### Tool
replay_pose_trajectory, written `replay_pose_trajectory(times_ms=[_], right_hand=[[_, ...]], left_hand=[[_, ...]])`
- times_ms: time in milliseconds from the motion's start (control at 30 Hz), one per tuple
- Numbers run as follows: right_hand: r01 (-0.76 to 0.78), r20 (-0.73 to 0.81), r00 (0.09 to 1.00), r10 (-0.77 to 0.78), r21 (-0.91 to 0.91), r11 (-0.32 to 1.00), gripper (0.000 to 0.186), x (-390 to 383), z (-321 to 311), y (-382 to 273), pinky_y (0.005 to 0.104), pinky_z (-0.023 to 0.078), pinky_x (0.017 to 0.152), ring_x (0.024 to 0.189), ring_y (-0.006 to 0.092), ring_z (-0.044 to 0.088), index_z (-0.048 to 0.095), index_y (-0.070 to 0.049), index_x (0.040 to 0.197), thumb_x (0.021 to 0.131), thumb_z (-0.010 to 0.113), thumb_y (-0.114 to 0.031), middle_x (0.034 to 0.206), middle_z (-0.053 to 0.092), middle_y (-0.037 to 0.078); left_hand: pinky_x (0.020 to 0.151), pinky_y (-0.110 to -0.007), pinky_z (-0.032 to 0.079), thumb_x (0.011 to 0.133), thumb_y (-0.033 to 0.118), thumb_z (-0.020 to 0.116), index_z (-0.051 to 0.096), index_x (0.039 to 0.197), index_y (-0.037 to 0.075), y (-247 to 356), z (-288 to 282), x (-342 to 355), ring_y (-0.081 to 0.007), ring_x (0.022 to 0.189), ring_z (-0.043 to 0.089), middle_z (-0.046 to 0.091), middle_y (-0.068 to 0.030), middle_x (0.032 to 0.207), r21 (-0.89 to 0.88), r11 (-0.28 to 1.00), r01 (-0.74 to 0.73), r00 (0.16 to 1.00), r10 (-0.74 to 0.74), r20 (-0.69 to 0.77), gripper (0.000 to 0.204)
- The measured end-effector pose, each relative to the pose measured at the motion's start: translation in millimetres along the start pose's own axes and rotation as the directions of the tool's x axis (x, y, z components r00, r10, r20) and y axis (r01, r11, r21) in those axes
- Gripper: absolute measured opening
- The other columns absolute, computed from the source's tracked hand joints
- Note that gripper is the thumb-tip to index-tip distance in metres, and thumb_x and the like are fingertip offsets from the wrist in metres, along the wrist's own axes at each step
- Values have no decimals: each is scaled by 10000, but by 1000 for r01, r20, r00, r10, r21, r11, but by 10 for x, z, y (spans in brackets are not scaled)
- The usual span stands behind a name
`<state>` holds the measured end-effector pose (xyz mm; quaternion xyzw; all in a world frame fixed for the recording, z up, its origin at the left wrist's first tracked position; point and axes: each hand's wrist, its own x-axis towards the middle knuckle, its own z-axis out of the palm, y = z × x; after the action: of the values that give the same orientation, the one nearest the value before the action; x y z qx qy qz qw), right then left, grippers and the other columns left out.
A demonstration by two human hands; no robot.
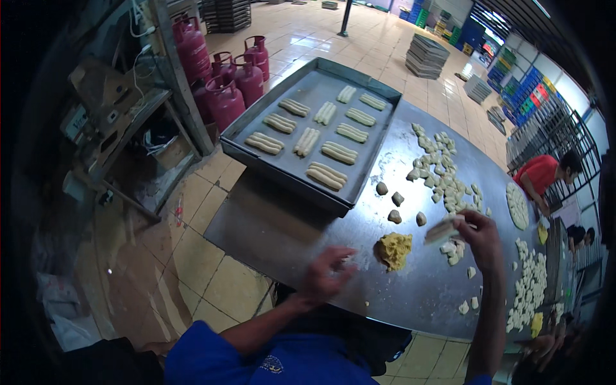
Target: The person prepares pastries by filling pieces of dough with yellow paste, rolling them into elongated dough sticks by hand, and placing the rolled dough sticks onto a metal tray.
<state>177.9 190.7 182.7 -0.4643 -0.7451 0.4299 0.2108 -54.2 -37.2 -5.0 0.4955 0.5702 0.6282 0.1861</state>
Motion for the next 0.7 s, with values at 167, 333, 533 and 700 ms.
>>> replay_pose_trajectory(times_ms=[167,333,533,700], right_hand=[[7,184,979,-90,408,913,408,1139,864,-694,304,572,921,1020,175,674,617,94,1255,998,682,-217,1140,672,113],[66,211,949,-235,594,802,361,2593,1429,-990,291,597,935,1053,177,681,600,94,1268,1004,665,-143,1189,662,124],[-21,206,970,-126,594,804,281,3938,2399,-1314,309,615,981,1070,237,682,599,114,1210,1000,643,-67,1195,657,165],[30,178,958,-225,717,696,245,4781,3195,-1326,356,626,978,1069,258,674,596,127,1183,996,632,-27,1192,649,191]], left_hand=[[616,-320,517,905,143,730,710,1111,62,-494,-1210,-385,-178,707,633,680,-85,899,326,914,241,929,-120,-349,222],[605,-363,508,873,164,743,719,1043,92,-936,-1203,-473,-237,664,656,660,-55,802,561,804,198,940,7,-341,186],[577,-367,493,848,198,749,739,984,132,-948,-1177,-440,-232,631,654,640,-14,706,592,765,252,916,9,-401,151],[553,-368,486,833,194,750,766,919,125,-1032,-1206,-421,-230,590,629,640,-21,684,615,761,206,917,69,-392,111]])
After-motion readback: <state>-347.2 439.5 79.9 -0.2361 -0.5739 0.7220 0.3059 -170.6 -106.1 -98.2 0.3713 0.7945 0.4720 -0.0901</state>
